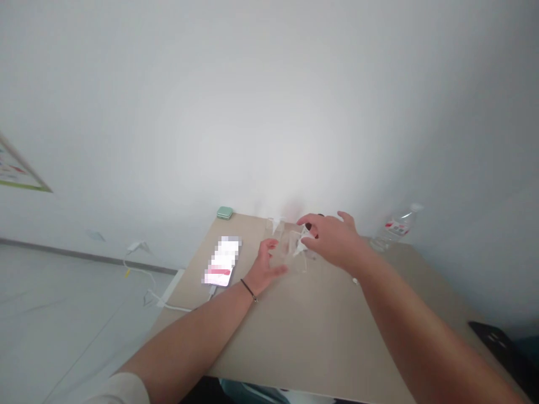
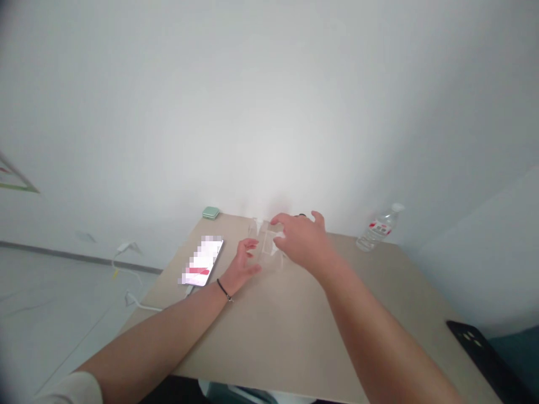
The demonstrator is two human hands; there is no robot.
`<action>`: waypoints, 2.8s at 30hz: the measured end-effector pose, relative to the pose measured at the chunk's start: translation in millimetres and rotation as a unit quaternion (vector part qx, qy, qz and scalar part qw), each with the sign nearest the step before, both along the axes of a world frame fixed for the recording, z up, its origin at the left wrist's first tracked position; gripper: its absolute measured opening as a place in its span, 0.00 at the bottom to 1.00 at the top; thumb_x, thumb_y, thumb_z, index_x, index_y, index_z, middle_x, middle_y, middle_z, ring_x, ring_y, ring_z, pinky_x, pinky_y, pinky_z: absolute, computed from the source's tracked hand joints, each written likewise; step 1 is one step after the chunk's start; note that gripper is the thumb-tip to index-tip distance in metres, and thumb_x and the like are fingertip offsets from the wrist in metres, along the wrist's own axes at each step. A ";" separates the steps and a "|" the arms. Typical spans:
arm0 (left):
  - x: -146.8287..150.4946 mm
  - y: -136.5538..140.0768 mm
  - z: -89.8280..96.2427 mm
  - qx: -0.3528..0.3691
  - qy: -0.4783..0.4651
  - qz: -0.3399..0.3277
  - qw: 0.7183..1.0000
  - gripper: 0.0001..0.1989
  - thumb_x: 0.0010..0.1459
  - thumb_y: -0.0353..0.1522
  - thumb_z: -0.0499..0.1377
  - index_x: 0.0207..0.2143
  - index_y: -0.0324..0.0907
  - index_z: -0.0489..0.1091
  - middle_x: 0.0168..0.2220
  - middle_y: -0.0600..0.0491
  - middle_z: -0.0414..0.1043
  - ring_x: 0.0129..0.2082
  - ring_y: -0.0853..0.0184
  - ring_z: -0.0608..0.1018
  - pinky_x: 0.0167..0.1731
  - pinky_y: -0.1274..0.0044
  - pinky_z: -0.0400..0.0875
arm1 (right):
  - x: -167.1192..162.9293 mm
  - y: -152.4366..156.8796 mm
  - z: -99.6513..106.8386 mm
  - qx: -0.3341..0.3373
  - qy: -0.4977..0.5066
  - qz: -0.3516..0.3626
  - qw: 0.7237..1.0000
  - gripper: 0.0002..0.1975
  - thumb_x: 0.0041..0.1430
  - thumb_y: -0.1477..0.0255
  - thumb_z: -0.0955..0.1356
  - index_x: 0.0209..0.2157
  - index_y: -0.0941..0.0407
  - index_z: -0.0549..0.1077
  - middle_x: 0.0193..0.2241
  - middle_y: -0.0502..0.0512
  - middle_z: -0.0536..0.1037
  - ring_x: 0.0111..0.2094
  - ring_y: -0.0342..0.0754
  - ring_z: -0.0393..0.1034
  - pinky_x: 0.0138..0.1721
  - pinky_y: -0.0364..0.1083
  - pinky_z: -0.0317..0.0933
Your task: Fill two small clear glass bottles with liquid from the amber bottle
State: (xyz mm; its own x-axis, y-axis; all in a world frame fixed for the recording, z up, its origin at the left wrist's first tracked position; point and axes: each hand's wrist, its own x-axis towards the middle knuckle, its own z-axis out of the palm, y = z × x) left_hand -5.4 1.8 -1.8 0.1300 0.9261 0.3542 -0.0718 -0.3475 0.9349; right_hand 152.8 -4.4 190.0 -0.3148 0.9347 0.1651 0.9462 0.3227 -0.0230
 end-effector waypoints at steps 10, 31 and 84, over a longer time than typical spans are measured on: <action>2.7 -2.7 3.5 0.001 0.074 -0.060 0.995 0.46 0.42 0.38 0.72 0.60 0.44 0.53 0.51 0.47 0.66 0.50 0.57 0.72 0.53 0.64 0.64 | 14.7 -3.7 -68.4 -0.066 0.329 0.041 0.941 0.17 0.57 0.62 0.65 0.46 0.51 0.74 0.34 0.54 0.77 0.38 0.52 0.71 0.49 0.53 0.59; 20.7 3.4 1.7 -0.050 0.199 -0.015 0.979 0.41 0.39 0.34 0.73 0.55 0.42 0.58 0.52 0.44 0.66 0.53 0.53 0.71 0.52 0.62 0.65 | 25.5 17.0 -197.0 -0.162 0.689 0.049 0.705 0.18 0.47 0.58 0.73 0.38 0.51 0.73 0.47 0.55 0.73 0.44 0.53 0.69 0.44 0.49 0.65; 20.5 0.5 -9.1 -0.010 0.164 -0.030 0.986 0.50 0.41 0.31 0.73 0.61 0.44 0.47 0.59 0.41 0.59 0.57 0.52 0.67 0.59 0.56 0.61 | 28.8 13.6 -192.0 -0.199 0.692 0.092 0.688 0.15 0.52 0.59 0.73 0.39 0.51 0.75 0.40 0.52 0.77 0.43 0.52 0.70 0.48 0.51 0.61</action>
State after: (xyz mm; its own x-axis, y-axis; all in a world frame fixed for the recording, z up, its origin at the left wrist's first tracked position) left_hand 15.1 2.3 -10.9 0.2887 0.9198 0.2656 0.2151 -0.3327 0.9182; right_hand 181.6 9.2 -2.0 -0.2322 0.9579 0.1689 -0.1274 0.1422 -0.9816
